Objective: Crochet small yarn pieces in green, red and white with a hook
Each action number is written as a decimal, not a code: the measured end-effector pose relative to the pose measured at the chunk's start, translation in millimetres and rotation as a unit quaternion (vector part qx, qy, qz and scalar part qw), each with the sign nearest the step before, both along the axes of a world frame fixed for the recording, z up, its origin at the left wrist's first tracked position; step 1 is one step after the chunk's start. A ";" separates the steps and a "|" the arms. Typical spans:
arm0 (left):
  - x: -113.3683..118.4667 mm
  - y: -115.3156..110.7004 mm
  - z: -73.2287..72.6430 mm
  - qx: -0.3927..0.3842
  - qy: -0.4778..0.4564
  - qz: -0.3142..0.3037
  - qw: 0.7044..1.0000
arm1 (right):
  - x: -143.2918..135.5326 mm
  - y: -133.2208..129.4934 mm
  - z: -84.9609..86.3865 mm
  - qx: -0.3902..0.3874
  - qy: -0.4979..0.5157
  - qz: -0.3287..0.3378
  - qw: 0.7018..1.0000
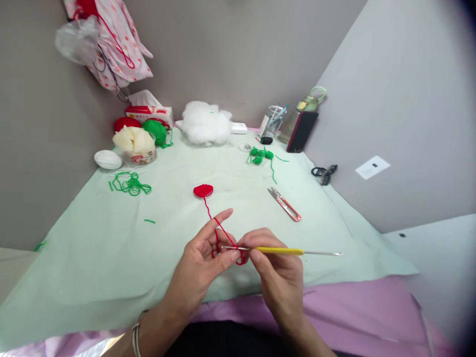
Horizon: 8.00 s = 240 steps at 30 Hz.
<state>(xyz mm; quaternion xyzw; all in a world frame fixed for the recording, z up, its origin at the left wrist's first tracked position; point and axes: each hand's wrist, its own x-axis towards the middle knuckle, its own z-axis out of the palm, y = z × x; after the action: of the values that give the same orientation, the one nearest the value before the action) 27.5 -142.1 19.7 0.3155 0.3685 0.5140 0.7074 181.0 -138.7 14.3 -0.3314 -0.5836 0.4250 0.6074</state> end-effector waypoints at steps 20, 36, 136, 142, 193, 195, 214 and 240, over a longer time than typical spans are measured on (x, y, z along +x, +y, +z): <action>-17.9 33.9 8.4 -0.005 -0.002 0.102 0.995 | -8.2 39.3 20.2 -0.082 -0.202 0.152 0.964; -32.6 60.9 19.0 0.076 -0.028 -0.105 0.991 | -2.0 67.7 20.4 -0.224 0.043 0.121 0.966; -32.0 115.3 -31.2 0.093 0.230 -0.008 0.969 | -10.0 132.2 -31.0 0.177 -0.384 -0.015 0.906; -27.1 112.6 -38.1 0.140 0.260 0.021 0.955 | -13.0 132.3 -29.4 0.149 -0.402 -0.029 0.903; -36.4 115.8 -51.2 0.241 0.378 0.071 0.891 | -19.5 132.0 -20.7 0.006 -0.513 0.016 0.858; -36.3 116.5 -52.3 0.233 0.368 0.070 0.897 | -20.5 131.9 -20.1 -0.001 -0.510 0.012 0.860; -36.8 120.4 -58.6 0.281 0.395 0.076 0.871 | -21.4 135.3 -21.6 -0.032 -0.509 -0.010 0.860; -38.0 118.9 -51.4 0.267 0.425 0.081 0.861 | -20.8 132.7 -24.3 0.023 -0.540 0.006 0.841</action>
<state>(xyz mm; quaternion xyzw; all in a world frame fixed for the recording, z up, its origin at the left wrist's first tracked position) -10.5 -23.3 -31.7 0.6490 0.5064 0.4643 0.3268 160.2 -6.0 -10.0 -0.4911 -0.8308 0.1681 0.2008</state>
